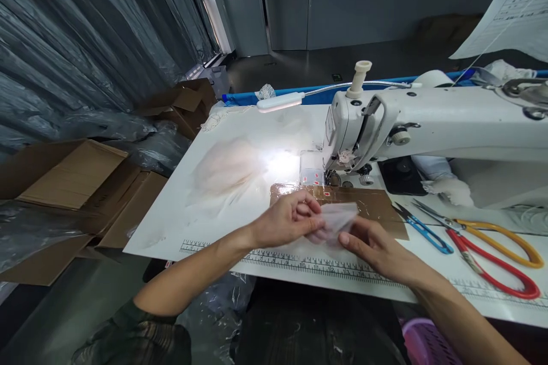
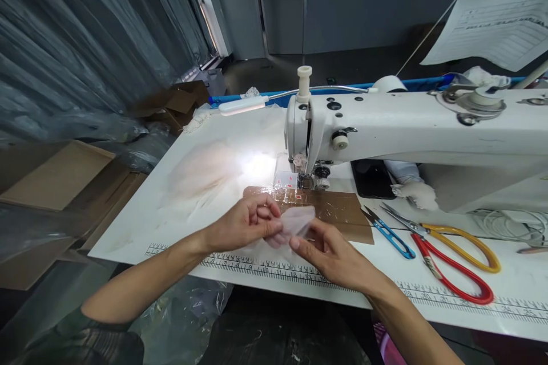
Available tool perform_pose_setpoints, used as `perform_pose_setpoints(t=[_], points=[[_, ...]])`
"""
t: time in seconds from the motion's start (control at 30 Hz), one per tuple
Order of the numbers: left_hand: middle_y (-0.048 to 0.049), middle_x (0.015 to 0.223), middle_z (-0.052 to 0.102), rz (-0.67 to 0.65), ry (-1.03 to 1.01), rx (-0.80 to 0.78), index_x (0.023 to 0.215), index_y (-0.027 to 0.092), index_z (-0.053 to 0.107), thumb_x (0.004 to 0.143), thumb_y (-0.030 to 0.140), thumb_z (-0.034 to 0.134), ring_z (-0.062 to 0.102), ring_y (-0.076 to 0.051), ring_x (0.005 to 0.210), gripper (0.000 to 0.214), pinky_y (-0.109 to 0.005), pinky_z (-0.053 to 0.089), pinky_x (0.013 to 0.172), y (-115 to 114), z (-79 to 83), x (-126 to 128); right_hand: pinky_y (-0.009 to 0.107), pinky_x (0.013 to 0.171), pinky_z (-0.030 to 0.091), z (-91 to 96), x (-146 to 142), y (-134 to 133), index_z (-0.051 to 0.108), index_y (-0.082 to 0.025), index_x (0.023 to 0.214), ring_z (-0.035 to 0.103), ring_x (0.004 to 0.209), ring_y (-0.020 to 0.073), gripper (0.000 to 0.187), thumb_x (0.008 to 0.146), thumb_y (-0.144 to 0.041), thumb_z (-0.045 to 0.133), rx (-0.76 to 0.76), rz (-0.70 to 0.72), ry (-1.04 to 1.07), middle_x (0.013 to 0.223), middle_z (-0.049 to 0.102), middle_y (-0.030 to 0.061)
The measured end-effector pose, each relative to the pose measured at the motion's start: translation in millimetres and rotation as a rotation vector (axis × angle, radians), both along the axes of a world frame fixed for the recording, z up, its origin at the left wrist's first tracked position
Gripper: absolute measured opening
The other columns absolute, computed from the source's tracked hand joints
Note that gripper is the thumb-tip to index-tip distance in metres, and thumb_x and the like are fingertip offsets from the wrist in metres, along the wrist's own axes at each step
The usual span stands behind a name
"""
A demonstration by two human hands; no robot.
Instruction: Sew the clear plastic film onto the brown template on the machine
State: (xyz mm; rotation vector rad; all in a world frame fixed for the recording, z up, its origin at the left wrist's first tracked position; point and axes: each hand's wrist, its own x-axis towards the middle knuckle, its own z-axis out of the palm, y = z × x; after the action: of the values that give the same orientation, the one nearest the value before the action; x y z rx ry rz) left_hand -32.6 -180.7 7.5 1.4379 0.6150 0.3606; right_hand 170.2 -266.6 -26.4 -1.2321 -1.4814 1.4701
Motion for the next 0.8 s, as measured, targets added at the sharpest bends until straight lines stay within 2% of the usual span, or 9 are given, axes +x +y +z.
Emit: perform_pose_setpoints(t=[0.07,0.2,0.27,0.33,0.43,0.57,0.67,0.73,0.8], points=[[-0.0066,0.081,0.069,0.016,-0.025,-0.065,0.095,0.012,0.054,0.084,0.034,0.068,0.071,-0.017,0.075,0.029,-0.032,0.06,0.07,-4.7,5.4,-2.8,0.041,0.086,0.055,5.7,-5.6,8.1,0.063,-0.022,0.119,0.066,0.094,0.0227,0.042,0.086,-0.048,0.06,-0.028,0.082,0.082,0.103,0.071,0.0072],[-0.0034,0.078,0.068,0.285,0.034,0.013,0.101,0.012,0.055,0.086,0.037,0.065,0.068,-0.013,0.058,0.03,-0.023,0.057,0.051,16.4,8.5,-15.2,0.034,0.071,0.059,-0.5,-1.5,30.4,0.062,-0.018,0.115,0.069,0.079,0.0182,0.04,0.087,-0.047,0.059,-0.21,0.025,0.167,0.094,0.072,0.0078],[-0.0015,0.075,0.066,0.384,0.092,0.079,0.102,0.013,0.055,0.087,0.033,0.063,0.065,-0.01,0.051,0.026,-0.019,0.052,0.044,32.1,4.5,-19.4,0.031,0.062,0.057,-6.7,5.5,43.9,0.061,-0.015,0.112,0.069,0.071,0.0168,0.039,0.085,-0.045,0.062,-0.267,-0.066,0.064,0.087,0.072,0.0085],[-0.0011,0.072,0.066,0.411,0.147,0.121,0.1,0.012,0.056,0.089,0.029,0.06,0.064,-0.01,0.049,0.021,-0.018,0.051,0.043,44.1,-2.2,-19.6,0.029,0.056,0.055,-10.6,11.9,55.8,0.062,-0.015,0.106,0.067,0.066,0.0163,0.036,0.086,-0.045,0.061,-0.261,-0.129,-0.103,0.082,0.072,0.0081],[-0.0011,0.069,0.066,0.406,0.195,0.152,0.1,0.013,0.056,0.091,0.026,0.056,0.066,-0.011,0.051,0.016,-0.02,0.053,0.046,52.8,-11.5,-16.1,0.03,0.058,0.053,-12.8,17.2,65.0,0.064,-0.016,0.1,0.066,0.067,0.0174,0.031,0.087,-0.044,0.059,-0.156,-0.127,-0.29,0.077,0.071,0.0062],[-0.0021,0.07,0.067,0.379,0.216,0.178,0.101,0.013,0.057,0.091,0.026,0.054,0.067,-0.012,0.054,0.016,-0.021,0.054,0.049,49.2,-15.3,-18.3,0.029,0.056,0.051,-14.2,16.5,59.0,0.065,-0.018,0.102,0.064,0.065,0.0176,0.03,0.087,-0.043,0.057,0.0,-0.101,-0.385,0.074,0.069,0.0034],[-0.0021,0.07,0.066,0.368,0.214,0.172,0.101,0.013,0.057,0.09,0.03,0.055,0.064,-0.011,0.052,0.02,-0.021,0.053,0.045,30.1,-16.7,-24.3,0.028,0.051,0.047,-12.9,7.9,47.9,0.065,-0.02,0.106,0.061,0.059,0.0168,0.035,0.09,-0.048,0.05,0.122,-0.025,-0.458,0.07,0.066,0.0015],[-0.0038,0.076,0.067,0.351,0.169,0.189,0.102,0.014,0.057,0.09,0.03,0.056,0.068,-0.014,0.062,0.02,-0.023,0.055,0.05,11.3,-19.6,-26.5,0.029,0.052,0.048,-10.5,-2.1,41.5,0.063,-0.022,0.112,0.061,0.058,0.0179,0.038,0.089,-0.049,0.052,0.217,-0.013,-0.521,0.072,0.068,0.0012],[-0.0042,0.077,0.067,0.291,0.175,0.291,0.103,0.014,0.06,0.092,0.03,0.053,0.066,-0.013,0.061,0.021,-0.022,0.055,0.05,-5.8,-22.6,-27.5,0.031,0.058,0.052,-8.0,-14.0,37.6,0.059,-0.023,0.118,0.065,0.064,0.02,0.04,0.087,-0.048,0.055,0.298,-0.011,-0.529,0.076,0.069,0.0021]])
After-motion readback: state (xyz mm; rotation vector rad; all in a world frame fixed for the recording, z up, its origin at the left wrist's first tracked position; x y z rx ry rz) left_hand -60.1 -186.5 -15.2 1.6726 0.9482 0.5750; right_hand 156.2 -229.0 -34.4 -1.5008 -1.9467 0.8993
